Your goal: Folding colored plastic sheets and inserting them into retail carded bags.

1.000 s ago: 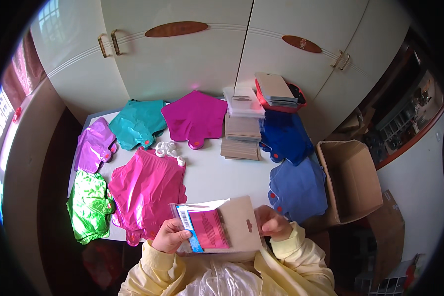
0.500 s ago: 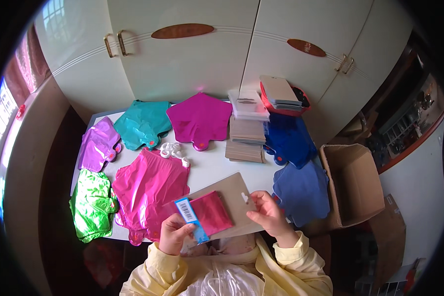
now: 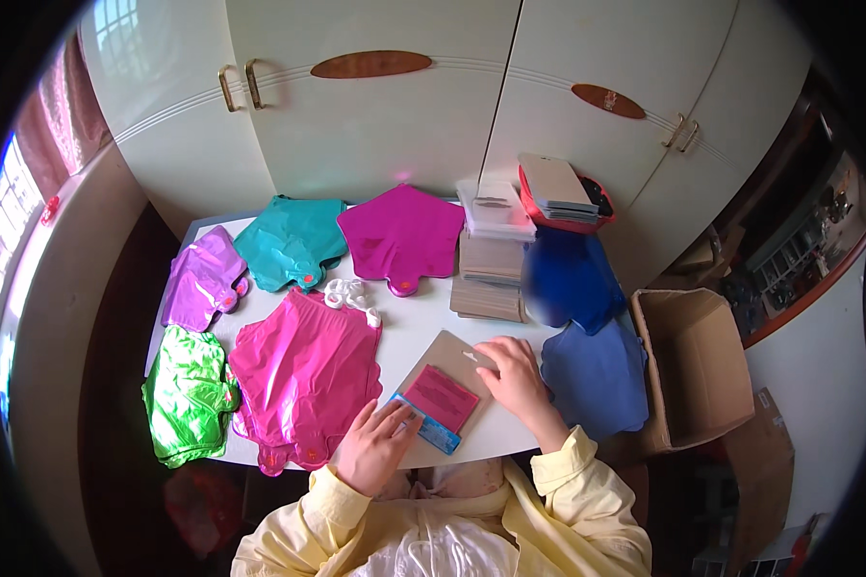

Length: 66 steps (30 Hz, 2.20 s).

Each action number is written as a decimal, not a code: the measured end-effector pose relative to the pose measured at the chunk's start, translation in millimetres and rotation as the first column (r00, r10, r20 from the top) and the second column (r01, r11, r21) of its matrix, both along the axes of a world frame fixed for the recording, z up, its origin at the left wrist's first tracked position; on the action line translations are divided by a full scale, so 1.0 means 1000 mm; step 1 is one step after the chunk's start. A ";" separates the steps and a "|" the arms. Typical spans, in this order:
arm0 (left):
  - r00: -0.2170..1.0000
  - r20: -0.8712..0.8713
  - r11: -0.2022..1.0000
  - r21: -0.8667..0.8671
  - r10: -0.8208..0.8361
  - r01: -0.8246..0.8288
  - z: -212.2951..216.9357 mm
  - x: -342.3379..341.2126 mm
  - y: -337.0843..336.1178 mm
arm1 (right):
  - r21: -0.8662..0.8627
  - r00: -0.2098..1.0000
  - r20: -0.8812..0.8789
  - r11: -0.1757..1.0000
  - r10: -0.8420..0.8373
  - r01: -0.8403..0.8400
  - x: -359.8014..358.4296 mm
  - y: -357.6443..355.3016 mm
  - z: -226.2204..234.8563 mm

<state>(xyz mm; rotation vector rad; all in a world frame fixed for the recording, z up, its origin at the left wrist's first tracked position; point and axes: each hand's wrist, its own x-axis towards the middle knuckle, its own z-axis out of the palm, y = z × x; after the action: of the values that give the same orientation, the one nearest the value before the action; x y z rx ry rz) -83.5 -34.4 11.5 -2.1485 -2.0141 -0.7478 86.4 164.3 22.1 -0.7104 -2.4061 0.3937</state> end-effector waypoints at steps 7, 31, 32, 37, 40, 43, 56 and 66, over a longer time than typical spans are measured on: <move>0.997 -0.016 0.997 0.004 -0.081 0.081 0.005 -0.002 0.005 | -0.071 0.879 0.234 0.909 0.415 -0.410 0.022 -0.002 -0.002; 0.999 -0.031 1.000 -0.022 -0.018 0.018 0.000 0.030 0.020 | 0.286 0.920 0.219 0.922 -0.327 0.260 -0.016 0.109 -0.015; 1.000 0.002 1.000 -0.016 -0.018 0.018 0.001 0.029 0.022 | 0.303 0.924 0.212 0.920 -0.319 0.248 -0.016 0.113 -0.017; 0.995 -0.020 0.995 -0.002 -0.099 0.099 -0.002 0.020 0.027 | 0.331 0.906 0.289 0.920 -0.310 0.210 -0.017 0.105 -0.008; 0.983 -0.154 0.995 0.000 -0.099 0.100 -0.005 0.021 0.029 | 0.342 0.911 0.268 0.915 -0.313 0.214 -0.012 0.085 0.010; 0.972 -0.211 0.994 0.016 -0.105 0.111 -0.004 0.019 0.028 | 0.103 0.973 0.140 0.980 -0.183 0.169 0.006 0.029 0.028; 0.983 -0.176 0.998 -0.019 -0.057 0.054 0.006 0.026 0.029 | -0.618 0.996 -0.072 0.782 0.048 -0.082 0.061 -0.124 -0.001; 0.969 -0.211 0.991 -0.073 -0.126 0.113 0.001 0.026 0.025 | -0.286 0.992 0.074 0.951 -0.105 0.122 0.032 -0.097 -0.013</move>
<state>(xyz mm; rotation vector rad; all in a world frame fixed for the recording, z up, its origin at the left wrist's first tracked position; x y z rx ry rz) -57.0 -9.4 12.6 -2.2889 -1.8352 -0.4485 118.6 67.5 9.0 -0.9967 -2.3725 0.6964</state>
